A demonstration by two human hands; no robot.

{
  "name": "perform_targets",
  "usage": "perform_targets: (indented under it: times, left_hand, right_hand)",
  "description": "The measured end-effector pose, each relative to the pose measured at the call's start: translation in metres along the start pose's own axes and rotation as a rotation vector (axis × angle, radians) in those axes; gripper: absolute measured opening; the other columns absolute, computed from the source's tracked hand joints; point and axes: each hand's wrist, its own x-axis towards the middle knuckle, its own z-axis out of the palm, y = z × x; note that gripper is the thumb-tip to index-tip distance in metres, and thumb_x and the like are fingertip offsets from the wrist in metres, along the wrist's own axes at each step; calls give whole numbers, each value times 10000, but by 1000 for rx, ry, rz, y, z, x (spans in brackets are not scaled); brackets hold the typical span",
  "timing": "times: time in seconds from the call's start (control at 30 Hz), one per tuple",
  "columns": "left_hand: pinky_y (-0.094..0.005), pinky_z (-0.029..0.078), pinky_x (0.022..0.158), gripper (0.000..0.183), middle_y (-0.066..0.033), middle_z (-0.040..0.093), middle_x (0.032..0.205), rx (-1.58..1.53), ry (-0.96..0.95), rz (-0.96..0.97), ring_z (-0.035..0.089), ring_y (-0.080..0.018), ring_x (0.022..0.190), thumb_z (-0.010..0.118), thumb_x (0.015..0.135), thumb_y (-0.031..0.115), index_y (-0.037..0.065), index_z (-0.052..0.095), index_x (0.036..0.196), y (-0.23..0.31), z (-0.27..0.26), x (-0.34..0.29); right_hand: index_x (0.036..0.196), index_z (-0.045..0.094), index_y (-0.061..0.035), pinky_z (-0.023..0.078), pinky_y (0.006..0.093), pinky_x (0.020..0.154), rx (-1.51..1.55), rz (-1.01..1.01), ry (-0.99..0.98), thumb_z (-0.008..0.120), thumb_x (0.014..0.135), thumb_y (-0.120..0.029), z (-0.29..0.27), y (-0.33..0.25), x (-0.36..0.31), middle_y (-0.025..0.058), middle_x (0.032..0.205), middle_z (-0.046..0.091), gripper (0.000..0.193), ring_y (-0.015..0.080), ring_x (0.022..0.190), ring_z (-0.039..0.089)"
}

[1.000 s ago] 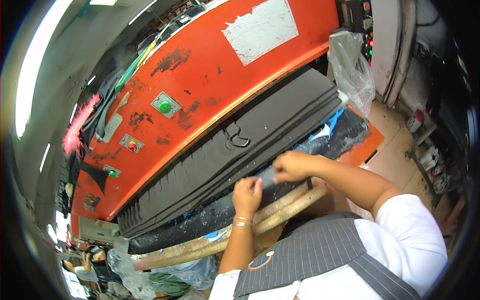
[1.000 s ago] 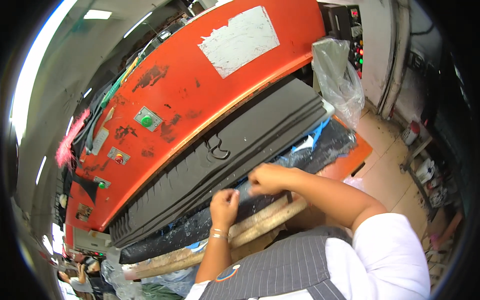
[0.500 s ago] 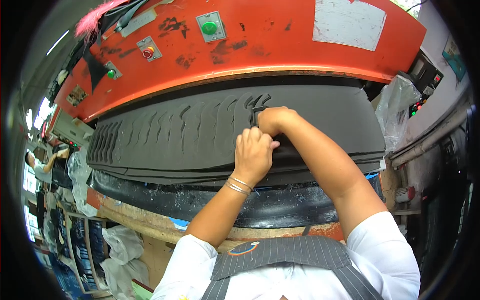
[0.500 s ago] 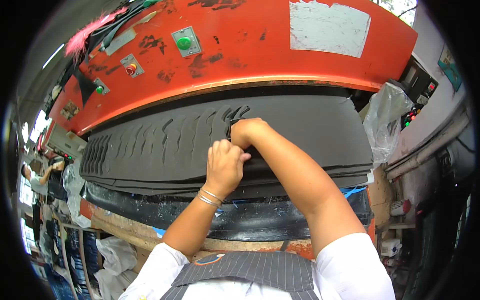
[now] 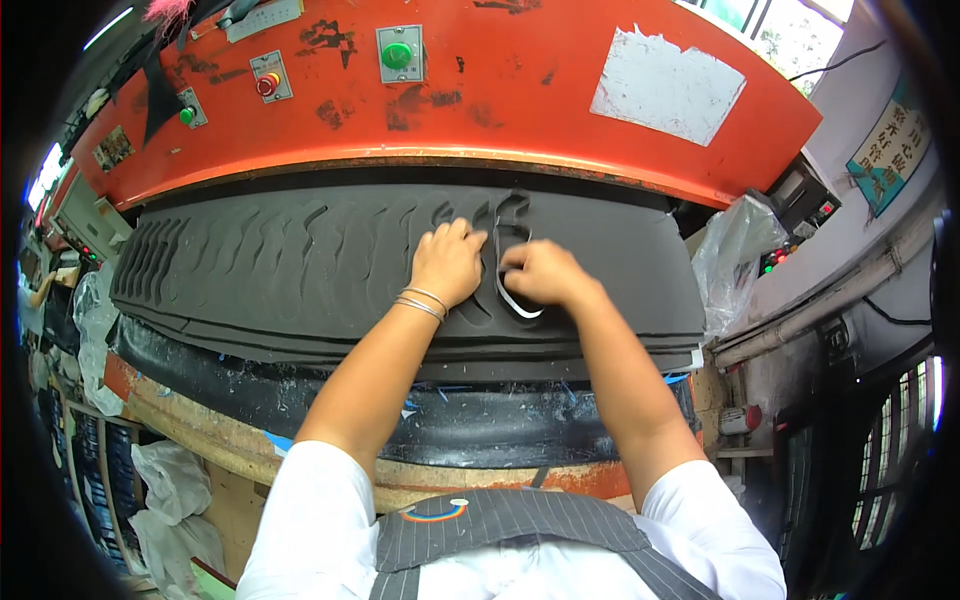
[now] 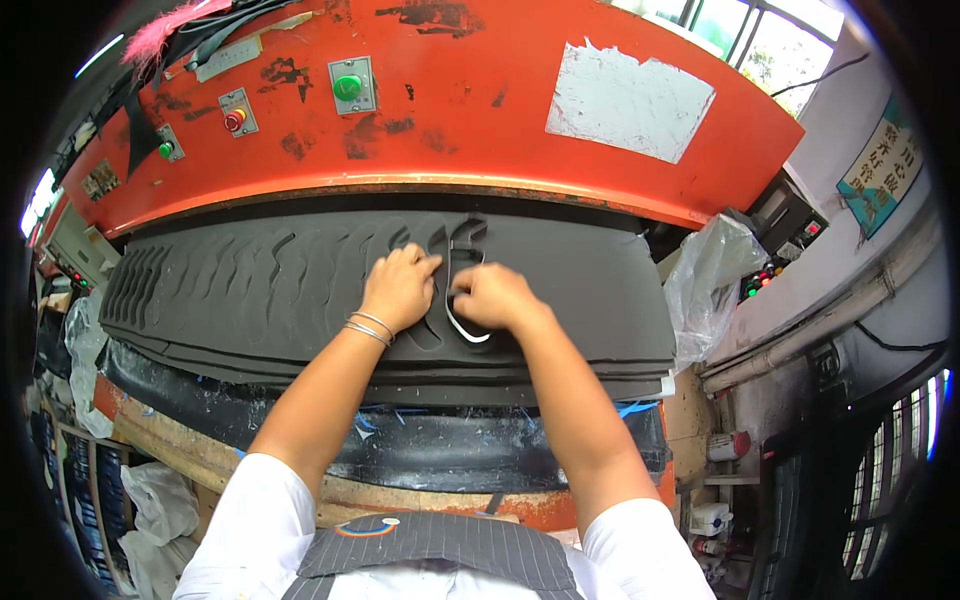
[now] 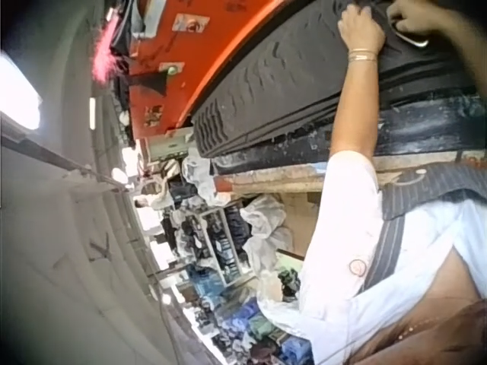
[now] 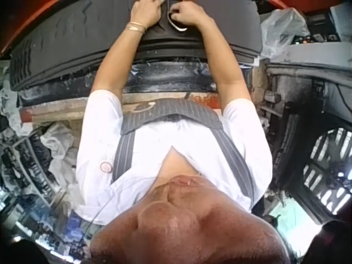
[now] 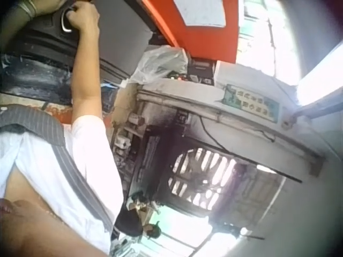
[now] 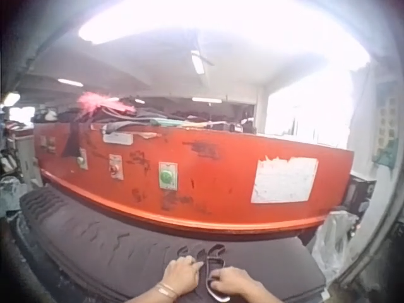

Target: The person is using a hydraulic die-cutting machine to cut out shoe components from sheets of synthetic material.

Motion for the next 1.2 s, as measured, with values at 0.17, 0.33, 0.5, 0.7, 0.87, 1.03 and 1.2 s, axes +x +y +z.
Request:
perform_targets:
  times: [0.17, 0.33, 0.5, 0.7, 0.87, 1.03, 1.2]
  left_hand:
    - [-374, 426, 857, 337, -14, 552, 1022, -38, 8, 41, 518, -231, 997, 593, 826, 179, 193, 699, 1146, -3, 4, 7]
    - [-381, 430, 854, 367, -33, 551, 1061, -58, 15, 41, 516, -241, 997, 590, 814, 162, 183, 689, 1167, -3, 11, 5]
    - [-385, 428, 851, 358, -35, 552, 1062, -62, -2, 5, 518, -246, 1001, 588, 814, 163, 166, 686, 1158, -9, 8, 10]
    - [-409, 428, 882, 363, -64, 568, 1119, -125, -5, -5, 516, -275, 1042, 616, 800, 211, 163, 681, 1154, -18, 16, 11]
    - [-349, 511, 846, 244, -121, 694, 993, -749, 340, -115, 661, -257, 960, 636, 897, 174, 87, 679, 1121, -77, -42, -34]
    - [-335, 456, 952, 249, -119, 614, 1166, -416, 1127, -389, 576, -213, 1100, 566, 953, 134, -7, 598, 1156, -212, -157, -31]
    - [-437, 370, 1030, 446, -286, 466, 1303, -152, 1415, -288, 472, -370, 1198, 503, 961, 137, -131, 399, 1303, -332, -250, -4]
  right_hand:
    - [1280, 574, -167, 417, 437, 1003, 258, -173, 187, 751, 709, -437, -4, 9, -33, 228, 1377, 486, 656, 356, 1268, 484]
    - [1368, 451, -87, 187, 515, 1137, -124, -180, 105, 808, 641, -528, 10, 14, -56, 256, 1481, 345, 922, 370, 1403, 314]
    - [1305, 501, -61, 229, 511, 1123, -92, -106, 185, 800, 654, -520, 21, 1, -46, 237, 1365, 497, 851, 329, 1382, 361]
    - [1399, 418, -74, 223, 512, 1128, -168, -81, 169, 765, 685, -544, 30, 6, -40, 225, 1401, 460, 922, 313, 1395, 338]
    - [1416, 388, -50, 297, 477, 1060, -95, -43, 509, 833, 618, -520, 4, -20, -76, 198, 1320, 493, 1028, 370, 1258, 432]
    - [1295, 497, -45, 507, 360, 784, 186, -240, 600, 823, 734, -268, -25, -99, -18, 138, 981, 618, 686, 262, 894, 615]
    - [1119, 536, -85, 532, 356, 610, 300, -321, 771, 744, 824, -284, -44, -161, 58, 89, 834, 639, 412, 247, 687, 649]
